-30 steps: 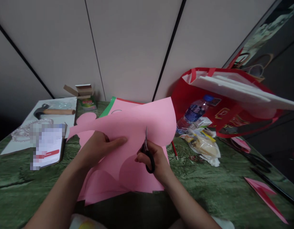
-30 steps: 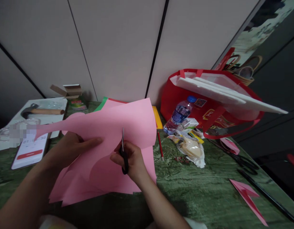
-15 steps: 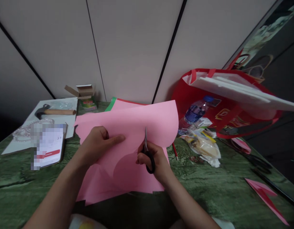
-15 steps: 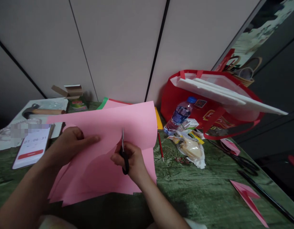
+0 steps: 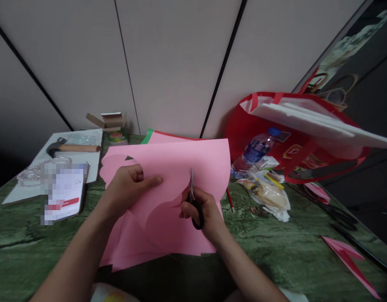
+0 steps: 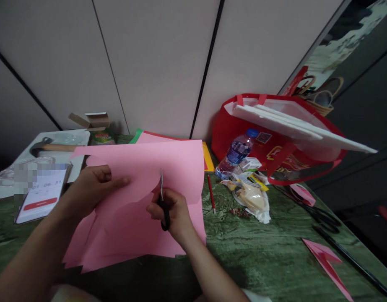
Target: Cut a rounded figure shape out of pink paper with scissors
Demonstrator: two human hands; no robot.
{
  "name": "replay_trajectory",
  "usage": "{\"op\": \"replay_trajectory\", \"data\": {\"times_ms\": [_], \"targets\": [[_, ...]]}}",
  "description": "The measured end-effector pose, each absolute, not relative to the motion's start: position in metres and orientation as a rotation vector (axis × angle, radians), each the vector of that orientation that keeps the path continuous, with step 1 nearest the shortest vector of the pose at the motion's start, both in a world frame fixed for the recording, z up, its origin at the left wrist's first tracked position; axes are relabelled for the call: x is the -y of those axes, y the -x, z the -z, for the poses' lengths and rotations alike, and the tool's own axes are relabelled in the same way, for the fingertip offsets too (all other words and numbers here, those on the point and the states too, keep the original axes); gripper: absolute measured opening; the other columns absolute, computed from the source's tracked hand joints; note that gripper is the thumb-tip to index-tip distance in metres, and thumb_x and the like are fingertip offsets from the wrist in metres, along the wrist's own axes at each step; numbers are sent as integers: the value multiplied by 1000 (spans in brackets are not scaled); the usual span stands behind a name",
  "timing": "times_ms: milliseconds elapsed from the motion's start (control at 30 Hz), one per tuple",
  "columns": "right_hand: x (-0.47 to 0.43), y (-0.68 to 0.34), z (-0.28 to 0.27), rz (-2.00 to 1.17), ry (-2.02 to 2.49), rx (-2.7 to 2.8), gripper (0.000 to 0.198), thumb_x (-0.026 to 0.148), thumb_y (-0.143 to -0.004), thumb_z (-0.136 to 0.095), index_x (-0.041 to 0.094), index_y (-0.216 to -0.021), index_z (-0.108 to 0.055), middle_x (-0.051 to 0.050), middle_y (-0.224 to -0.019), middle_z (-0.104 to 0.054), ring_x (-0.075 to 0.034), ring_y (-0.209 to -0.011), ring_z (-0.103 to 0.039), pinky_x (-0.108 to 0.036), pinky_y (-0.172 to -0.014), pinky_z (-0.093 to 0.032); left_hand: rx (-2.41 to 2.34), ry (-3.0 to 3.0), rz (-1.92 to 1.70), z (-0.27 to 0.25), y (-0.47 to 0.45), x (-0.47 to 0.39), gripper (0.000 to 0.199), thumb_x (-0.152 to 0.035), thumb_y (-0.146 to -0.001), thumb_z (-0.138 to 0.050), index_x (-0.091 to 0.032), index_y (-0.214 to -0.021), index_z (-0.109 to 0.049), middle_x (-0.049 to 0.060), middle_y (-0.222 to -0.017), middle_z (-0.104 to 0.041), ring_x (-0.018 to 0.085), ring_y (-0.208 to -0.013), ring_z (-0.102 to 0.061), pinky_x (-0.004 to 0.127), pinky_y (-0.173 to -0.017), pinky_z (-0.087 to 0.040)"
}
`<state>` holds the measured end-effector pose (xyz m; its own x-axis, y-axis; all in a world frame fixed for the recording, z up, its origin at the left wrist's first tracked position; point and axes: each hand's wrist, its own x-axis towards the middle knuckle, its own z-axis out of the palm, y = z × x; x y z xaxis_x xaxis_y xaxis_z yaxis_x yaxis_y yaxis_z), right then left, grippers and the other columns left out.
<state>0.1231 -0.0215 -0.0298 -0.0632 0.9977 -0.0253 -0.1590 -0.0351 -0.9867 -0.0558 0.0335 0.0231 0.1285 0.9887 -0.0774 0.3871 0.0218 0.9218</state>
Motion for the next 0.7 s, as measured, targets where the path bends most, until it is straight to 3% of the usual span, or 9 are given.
{"op": "replay_trajectory", "data": {"times_ms": [100, 300, 700], "targets": [[21, -123, 30, -1342, 1080, 1122, 15, 26, -66, -65, 20, -63, -53, 7, -47, -48, -11, -46, -52, -26, -47, -42, -1383, -1503, -834, -23, 55, -33, 36, -42, -62, -70, -17, -53, -46, -6, -48, -43, 6, -39, -35, 18, -33, -26], [22, -123, 29, -1336, 1090, 1117, 14, 27, -65, -65, 19, -62, -53, 8, -46, -48, -11, -45, -52, -24, -46, -43, -1390, -1520, -887, -21, 55, -34, 39, -38, -61, -71, -18, -49, -40, -8, -44, -35, 4, -37, -30, 16, -31, -23], [22, -122, 30, -1318, 1058, 1129, 15, 27, -66, -64, 18, -62, -53, 8, -47, -48, -9, -44, -52, -22, -45, -46, -1373, -1472, -907, -18, 55, -36, 37, -42, -57, -73, -17, -51, -47, -6, -45, -44, 6, -37, -37, 17, -31, -27]]}}
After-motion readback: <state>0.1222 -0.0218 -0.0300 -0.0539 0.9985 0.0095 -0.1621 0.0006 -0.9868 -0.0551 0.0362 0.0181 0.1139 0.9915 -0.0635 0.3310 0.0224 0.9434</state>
